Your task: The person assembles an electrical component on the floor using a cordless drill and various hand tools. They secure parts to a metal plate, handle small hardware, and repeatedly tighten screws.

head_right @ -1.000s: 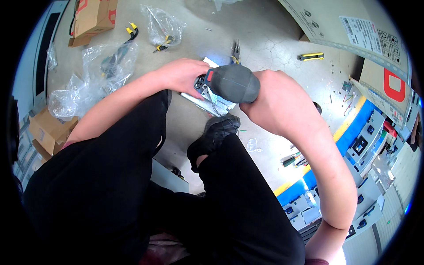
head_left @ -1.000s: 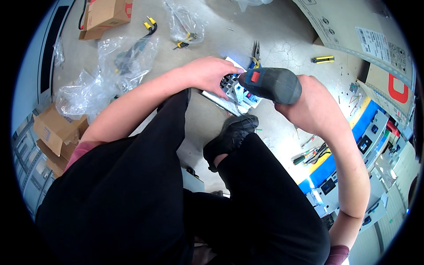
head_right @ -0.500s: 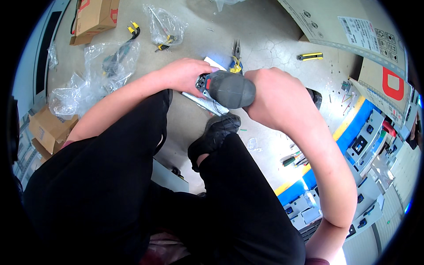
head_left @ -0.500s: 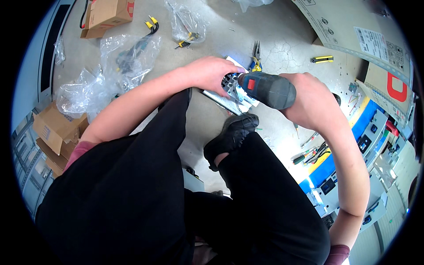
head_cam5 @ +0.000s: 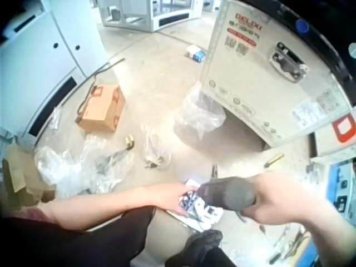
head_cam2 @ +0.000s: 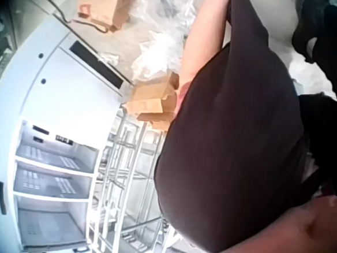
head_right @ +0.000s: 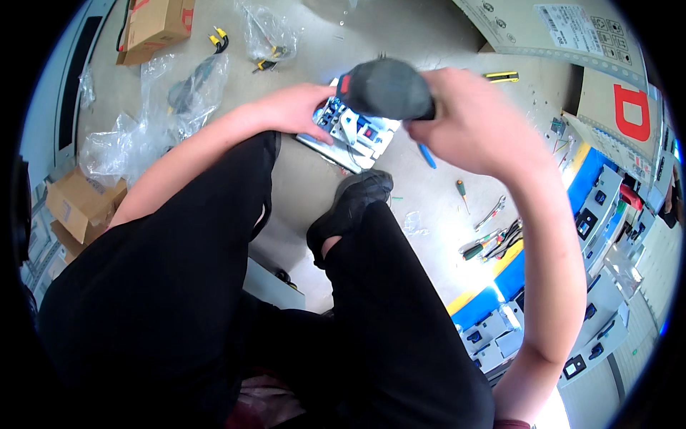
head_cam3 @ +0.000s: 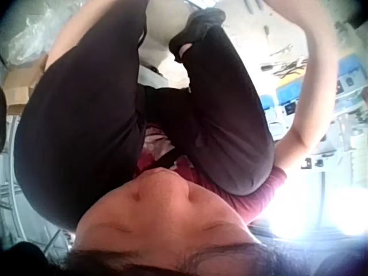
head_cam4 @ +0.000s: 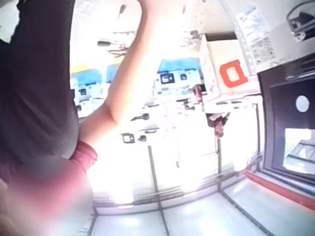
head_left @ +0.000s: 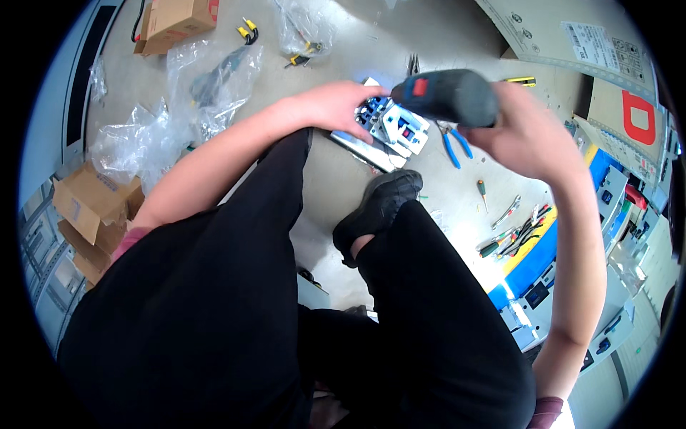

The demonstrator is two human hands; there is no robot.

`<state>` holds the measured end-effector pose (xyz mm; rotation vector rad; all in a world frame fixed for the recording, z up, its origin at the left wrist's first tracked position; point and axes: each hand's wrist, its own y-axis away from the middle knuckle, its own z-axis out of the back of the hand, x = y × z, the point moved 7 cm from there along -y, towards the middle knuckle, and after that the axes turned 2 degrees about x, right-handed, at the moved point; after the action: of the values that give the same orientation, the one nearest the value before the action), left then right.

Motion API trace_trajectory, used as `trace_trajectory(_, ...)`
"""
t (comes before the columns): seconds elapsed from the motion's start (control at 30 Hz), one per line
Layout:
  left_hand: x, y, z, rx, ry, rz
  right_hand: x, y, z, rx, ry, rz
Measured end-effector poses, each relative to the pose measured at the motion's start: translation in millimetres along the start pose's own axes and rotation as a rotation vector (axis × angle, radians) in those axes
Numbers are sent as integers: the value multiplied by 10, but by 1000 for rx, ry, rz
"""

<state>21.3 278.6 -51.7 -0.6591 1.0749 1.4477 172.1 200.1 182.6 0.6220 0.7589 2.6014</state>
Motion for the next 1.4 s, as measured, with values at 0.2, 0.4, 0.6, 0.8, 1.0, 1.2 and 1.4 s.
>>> trace_trajectory(0.2,439,695,-79,-113,1719,422,-36,513,105,-187,-248,-4)
trace_trajectory(0.4,85,912,-1,-26,1591,298,-64,666,-428,34,-684,-342)
trace_trajectory(0.6,-137,869,-31,70,1505,253,35,752,-626,87,-818,-388)
trace_trajectory(0.8,-50,895,-81,71,1418,231,51,755,-597,83,-880,-384)
trace_trajectory(1.0,80,842,-137,-9,1322,325,-81,723,-562,27,-896,-363)
trace_trajectory(1.2,145,712,-109,-105,1151,418,-199,713,-551,28,-854,-387)
trace_trajectory(1.4,201,485,-87,-272,822,390,-335,679,-564,60,-777,-430)
